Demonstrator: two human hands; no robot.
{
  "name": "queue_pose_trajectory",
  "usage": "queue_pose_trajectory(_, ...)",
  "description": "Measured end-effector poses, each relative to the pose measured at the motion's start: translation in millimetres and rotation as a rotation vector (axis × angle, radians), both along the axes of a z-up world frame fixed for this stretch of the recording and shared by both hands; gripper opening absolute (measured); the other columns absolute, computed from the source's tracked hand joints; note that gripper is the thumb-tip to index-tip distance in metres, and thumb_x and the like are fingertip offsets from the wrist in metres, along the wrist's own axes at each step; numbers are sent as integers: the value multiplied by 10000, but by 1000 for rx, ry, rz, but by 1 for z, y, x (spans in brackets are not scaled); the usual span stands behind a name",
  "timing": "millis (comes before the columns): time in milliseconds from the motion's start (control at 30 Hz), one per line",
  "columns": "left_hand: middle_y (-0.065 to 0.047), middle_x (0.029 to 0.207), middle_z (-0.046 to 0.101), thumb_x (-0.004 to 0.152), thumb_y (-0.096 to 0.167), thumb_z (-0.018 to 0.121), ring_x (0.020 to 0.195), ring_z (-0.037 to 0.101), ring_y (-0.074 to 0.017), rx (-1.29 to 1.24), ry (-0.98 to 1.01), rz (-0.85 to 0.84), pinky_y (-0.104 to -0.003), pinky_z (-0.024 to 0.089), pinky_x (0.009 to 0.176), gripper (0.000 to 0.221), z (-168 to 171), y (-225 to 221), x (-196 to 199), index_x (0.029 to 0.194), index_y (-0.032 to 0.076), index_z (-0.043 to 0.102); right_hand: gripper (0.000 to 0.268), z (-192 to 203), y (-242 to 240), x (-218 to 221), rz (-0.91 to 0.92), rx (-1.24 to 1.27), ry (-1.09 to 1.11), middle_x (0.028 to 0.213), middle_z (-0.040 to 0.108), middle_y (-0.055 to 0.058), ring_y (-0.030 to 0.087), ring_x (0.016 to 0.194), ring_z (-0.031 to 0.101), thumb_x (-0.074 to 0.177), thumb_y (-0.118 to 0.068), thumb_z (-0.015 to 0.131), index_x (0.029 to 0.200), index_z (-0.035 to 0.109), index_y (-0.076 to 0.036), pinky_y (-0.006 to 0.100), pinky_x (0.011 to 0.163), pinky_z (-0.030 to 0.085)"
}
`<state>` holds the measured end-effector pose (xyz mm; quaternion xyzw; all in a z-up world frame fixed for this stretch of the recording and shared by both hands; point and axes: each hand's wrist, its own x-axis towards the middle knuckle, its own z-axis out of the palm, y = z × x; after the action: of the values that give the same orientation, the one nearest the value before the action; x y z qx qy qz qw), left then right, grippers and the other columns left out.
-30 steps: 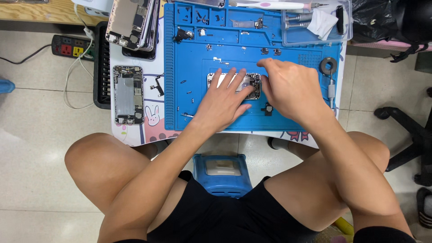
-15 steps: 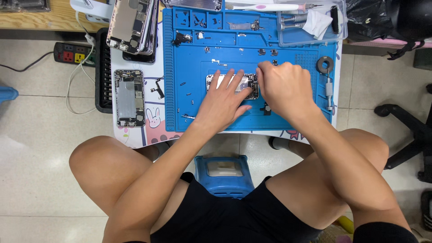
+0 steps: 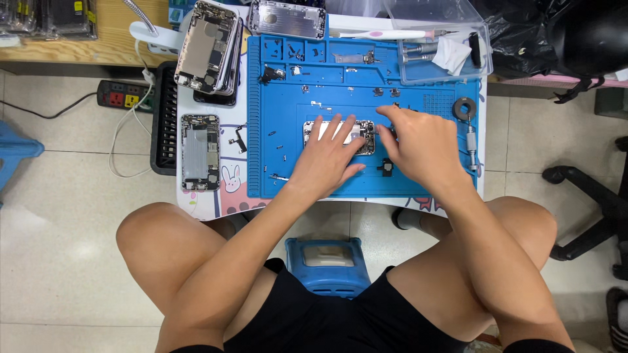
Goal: The person assembles a smartphone chassis on a blue work mat, using a screwdriver to secure screws and tweezers to position small components. The person handles the phone frame, screws, and internal parts, placing the assembled unit aside at the end.
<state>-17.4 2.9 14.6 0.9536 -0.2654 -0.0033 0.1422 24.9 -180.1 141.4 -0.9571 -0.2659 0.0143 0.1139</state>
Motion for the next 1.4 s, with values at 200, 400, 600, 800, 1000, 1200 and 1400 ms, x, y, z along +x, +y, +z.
queue_pose_trajectory(200,-187,1524,489,1068,572,465,1471,456,-394,0,-2,23,-668,294,1202,565,-1,-1,1,1458,172,545,230,-10,-14,4,-26,32,-51,828,768,99,239,589,719,1022,-160,729,1231,764,-71,297,498,527)
queue_pose_trajectory(400,-172,1515,505,1080,571,441,1461,461,-383,22,-29,37,-664,293,1194,592,-4,-4,2,1522,185,514,213,-19,-21,12,-41,79,-46,888,785,109,240,648,741,1035,-191,744,1217,750,-81,314,533,540)
queue_pose_trajectory(600,-173,1483,510,1072,542,495,1434,470,-396,13,-71,50,-672,316,1174,561,-10,-9,3,1486,170,567,187,-20,-13,16,-20,52,-39,893,793,117,224,615,726,1021,-171,739,1183,759,-81,265,514,518)
queue_pose_trajectory(800,-175,1470,530,1068,537,516,1426,482,-399,-5,-48,55,-676,325,1166,556,-3,-9,4,1470,162,596,178,-26,-13,19,-15,32,-48,886,791,110,235,616,730,1012,-165,743,1172,756,-88,271,497,513)
queue_pose_trajectory(1000,-178,1494,516,1074,533,516,1444,462,-403,5,-40,49,-677,296,1181,560,-3,-8,3,1490,164,586,174,-27,-12,17,-2,41,-55,880,789,114,232,600,716,1016,-157,736,1175,755,-88,263,497,507)
queue_pose_trajectory(1200,-176,1506,514,1078,539,507,1454,454,-401,-2,-17,48,-678,288,1187,567,-1,-8,2,1502,170,585,176,-24,-14,15,-3,45,-48,895,790,125,241,619,726,1026,-145,743,1187,758,-75,271,502,511)
queue_pose_trajectory(1400,-175,1503,503,1071,543,521,1449,454,-405,12,-47,46,-682,295,1184,574,-4,-8,2,1496,163,586,182,-25,-13,15,4,45,-35,907,792,134,244,638,732,1033,-147,742,1196,758,-68,286,524,527)
